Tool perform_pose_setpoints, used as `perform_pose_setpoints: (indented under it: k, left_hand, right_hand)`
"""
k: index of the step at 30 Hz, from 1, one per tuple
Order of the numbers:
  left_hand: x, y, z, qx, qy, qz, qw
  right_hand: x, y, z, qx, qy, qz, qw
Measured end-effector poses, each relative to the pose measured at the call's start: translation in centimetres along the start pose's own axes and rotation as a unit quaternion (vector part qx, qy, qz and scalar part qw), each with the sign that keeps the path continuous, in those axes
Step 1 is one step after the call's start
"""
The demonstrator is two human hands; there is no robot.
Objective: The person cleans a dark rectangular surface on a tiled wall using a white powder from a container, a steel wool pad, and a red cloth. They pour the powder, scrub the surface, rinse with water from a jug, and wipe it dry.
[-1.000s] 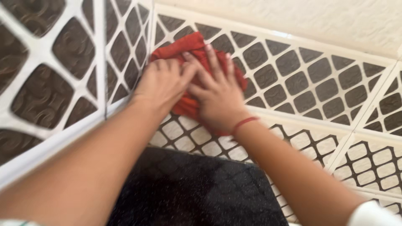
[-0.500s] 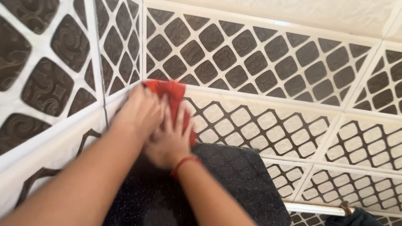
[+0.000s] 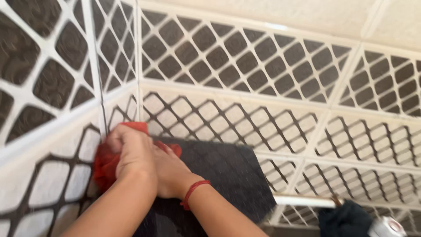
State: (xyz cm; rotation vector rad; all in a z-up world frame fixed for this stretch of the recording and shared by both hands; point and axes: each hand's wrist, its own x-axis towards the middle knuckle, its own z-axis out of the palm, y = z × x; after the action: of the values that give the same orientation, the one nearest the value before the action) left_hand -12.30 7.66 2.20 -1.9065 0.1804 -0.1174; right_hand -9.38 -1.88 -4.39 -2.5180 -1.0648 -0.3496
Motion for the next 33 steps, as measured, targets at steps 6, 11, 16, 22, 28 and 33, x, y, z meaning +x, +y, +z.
perform_pose_setpoints:
  k: [6,11,16,22,28,33]
  left_hand:
    - [-5.9,-0.1,-0.9,-0.255,-0.151,-0.033,0.955]
    - [-11.6,-1.3,-0.3,-0.399,-0.135,-0.058,0.905]
    - [-14.5,-1.5,-1.3,-0.513,-0.113,-0.021,0.85]
    - [-11.8,1.6,-6.0,-0.66,-0.008,0.065,0.748]
    - [-10.2,6.2,-13.3,-0.668,0.123,0.138,0.721]
    - [-11.8,11.8,-17.7,-0.558,0.305,0.178,0.751]
  right_hand:
    - [-4.3,-5.1,-0.3,0.036,-0.004,-0.021,0.999]
    - [-8.2,-9.3,-1.2,-0.057,0.022,-0.067,0.996]
    - [-12.0,-10.4,-3.5,-0.028,0.07,-0.045,0.996]
    - [-18.3,-4.2,-7.4,-0.044,0.073,0.089,0.992]
    - [-24.5,-0.4,-9.1,-0.054,0.161,0.22,0.961]
    - [-31.0,-0.8,-8.5,-0.007,0.249,0.267,0.931]
